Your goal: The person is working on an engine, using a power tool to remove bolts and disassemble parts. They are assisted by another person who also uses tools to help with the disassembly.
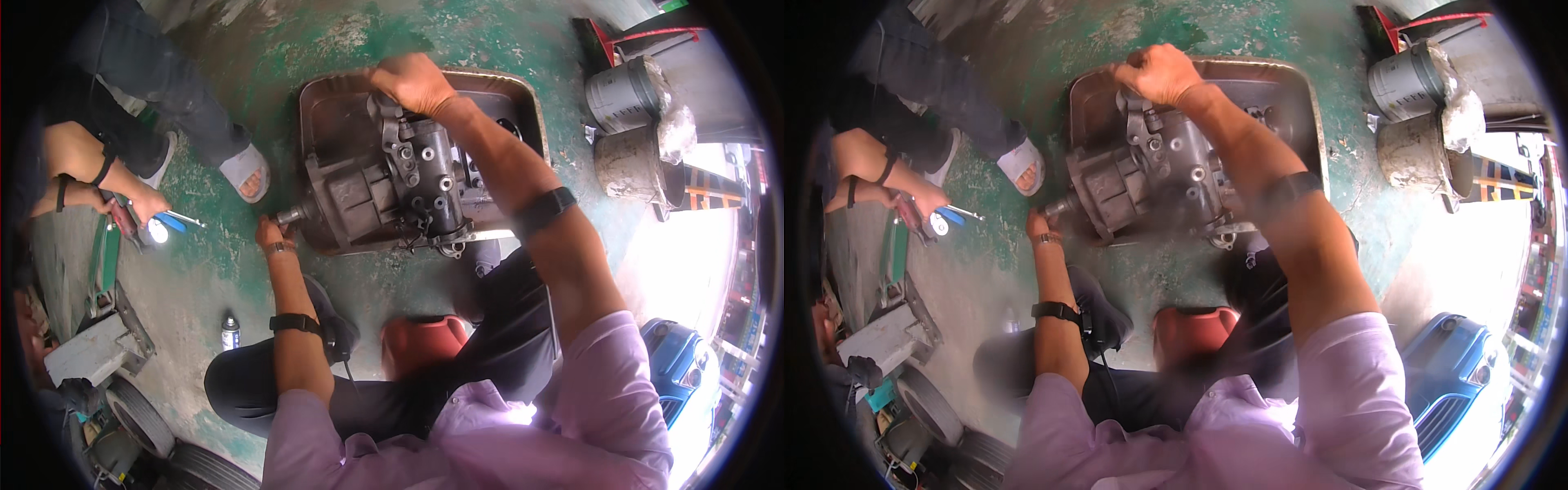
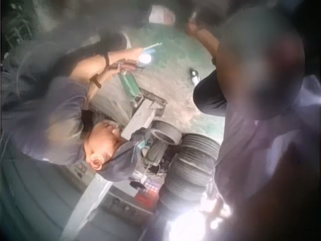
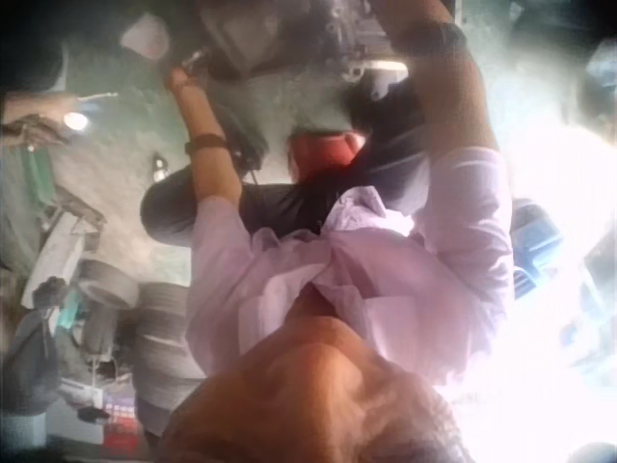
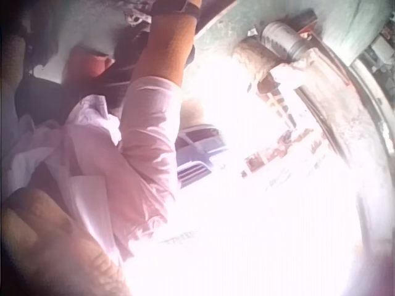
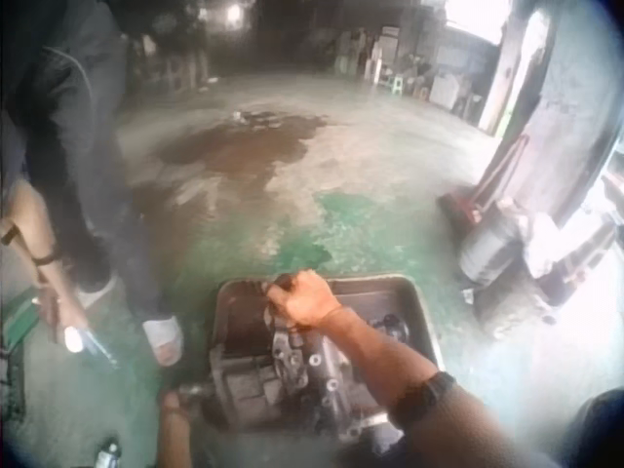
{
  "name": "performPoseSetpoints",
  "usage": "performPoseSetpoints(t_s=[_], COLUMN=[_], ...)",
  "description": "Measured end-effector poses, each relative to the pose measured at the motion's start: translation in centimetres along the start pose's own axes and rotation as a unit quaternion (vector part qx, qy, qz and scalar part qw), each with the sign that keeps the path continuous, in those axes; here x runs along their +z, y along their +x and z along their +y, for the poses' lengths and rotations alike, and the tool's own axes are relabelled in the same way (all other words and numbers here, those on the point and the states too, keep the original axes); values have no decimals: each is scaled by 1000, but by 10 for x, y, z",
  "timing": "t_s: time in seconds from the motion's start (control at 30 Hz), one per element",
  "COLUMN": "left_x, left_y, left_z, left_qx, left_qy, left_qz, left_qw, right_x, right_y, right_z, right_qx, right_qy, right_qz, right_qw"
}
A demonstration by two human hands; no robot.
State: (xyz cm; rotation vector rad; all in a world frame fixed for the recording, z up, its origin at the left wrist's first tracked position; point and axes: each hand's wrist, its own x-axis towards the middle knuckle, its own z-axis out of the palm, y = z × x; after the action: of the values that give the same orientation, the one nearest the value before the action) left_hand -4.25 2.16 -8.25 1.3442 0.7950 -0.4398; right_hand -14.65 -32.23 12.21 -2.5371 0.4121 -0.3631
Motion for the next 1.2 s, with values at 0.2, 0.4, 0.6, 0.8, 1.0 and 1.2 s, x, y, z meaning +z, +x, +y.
performPoseSetpoints(t_s=[0.2,0.4,0.6,0.8,1.0,1.2], left_x=[-11,-18,-29,-37,-8,47], left_y=[-3,-7,-10,-25,-76,-195], left_z=[-5,-9,-18,-28,14,58], left_qx=[-47,-44,-64,-68,149,458], left_qy=[-18,39,64,147,330,304], left_qz=[-68,-62,-66,-17,2,-162], left_qw=[996,996,994,987,932,820], right_x=[13,12,17,25,19,36], right_y=[-12,-39,-60,-94,-109,-220], right_z=[-5,-32,-55,-81,-89,-61], right_qx=[31,52,20,-31,24,249], right_qy=[84,114,26,15,-36,237], right_qz=[13,108,130,154,196,462], right_qw=[996,986,991,987,980,817])
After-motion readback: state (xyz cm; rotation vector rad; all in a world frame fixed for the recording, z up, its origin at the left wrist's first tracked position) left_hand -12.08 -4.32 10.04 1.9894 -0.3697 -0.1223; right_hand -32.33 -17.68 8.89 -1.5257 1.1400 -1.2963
